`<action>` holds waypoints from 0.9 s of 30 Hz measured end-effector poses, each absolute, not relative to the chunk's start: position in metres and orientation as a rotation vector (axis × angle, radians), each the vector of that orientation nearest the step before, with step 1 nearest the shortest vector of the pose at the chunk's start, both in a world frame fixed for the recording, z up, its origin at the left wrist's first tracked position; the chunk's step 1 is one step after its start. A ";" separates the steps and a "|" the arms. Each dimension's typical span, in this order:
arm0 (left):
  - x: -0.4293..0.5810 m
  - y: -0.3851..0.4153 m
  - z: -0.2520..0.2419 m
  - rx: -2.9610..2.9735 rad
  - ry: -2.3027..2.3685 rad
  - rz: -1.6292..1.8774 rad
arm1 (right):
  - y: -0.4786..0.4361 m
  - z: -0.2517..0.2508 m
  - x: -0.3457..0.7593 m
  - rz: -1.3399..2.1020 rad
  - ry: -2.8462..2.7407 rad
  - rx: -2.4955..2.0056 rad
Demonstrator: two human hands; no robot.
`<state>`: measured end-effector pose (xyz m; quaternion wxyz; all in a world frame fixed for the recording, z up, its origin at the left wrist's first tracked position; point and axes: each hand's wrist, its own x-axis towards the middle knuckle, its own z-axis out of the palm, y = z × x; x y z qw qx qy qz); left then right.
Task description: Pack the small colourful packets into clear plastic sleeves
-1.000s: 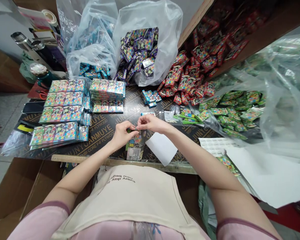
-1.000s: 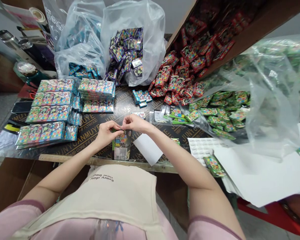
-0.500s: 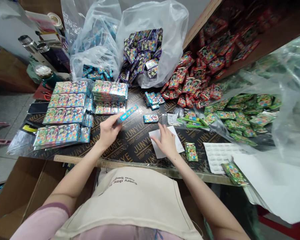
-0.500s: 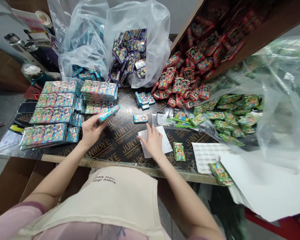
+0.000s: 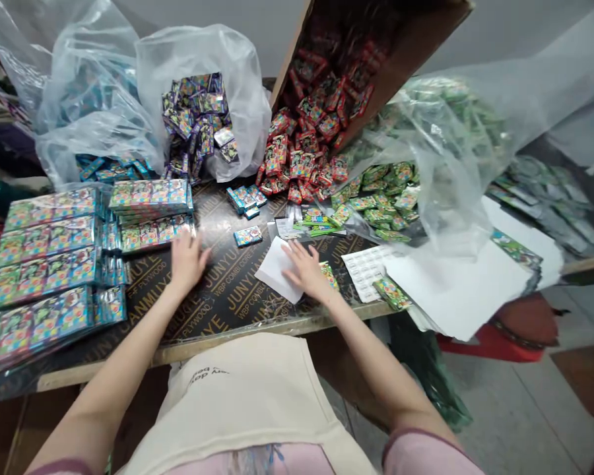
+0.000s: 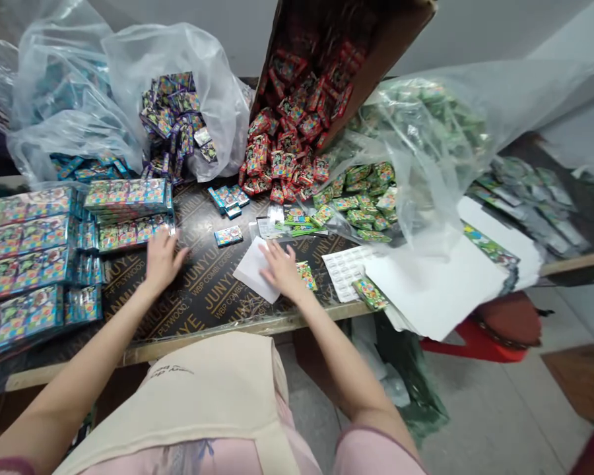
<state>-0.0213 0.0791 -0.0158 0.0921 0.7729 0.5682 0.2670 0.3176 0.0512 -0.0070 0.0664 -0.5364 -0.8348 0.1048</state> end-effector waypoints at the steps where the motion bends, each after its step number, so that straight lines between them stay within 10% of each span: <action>1: -0.001 0.073 -0.014 2.343 1.593 0.765 | 0.067 -0.005 0.326 0.267 -2.529 -1.635; 10: 0.111 0.054 -0.027 2.645 0.864 0.097 | 0.175 0.017 0.351 0.283 -3.019 -1.299; 19: 0.094 0.051 -0.013 2.623 1.108 0.141 | 0.067 0.011 0.387 0.438 -2.402 -2.239; 27: 0.157 0.076 -0.030 2.531 0.929 0.058 | 0.021 0.000 0.364 0.426 -1.923 -1.800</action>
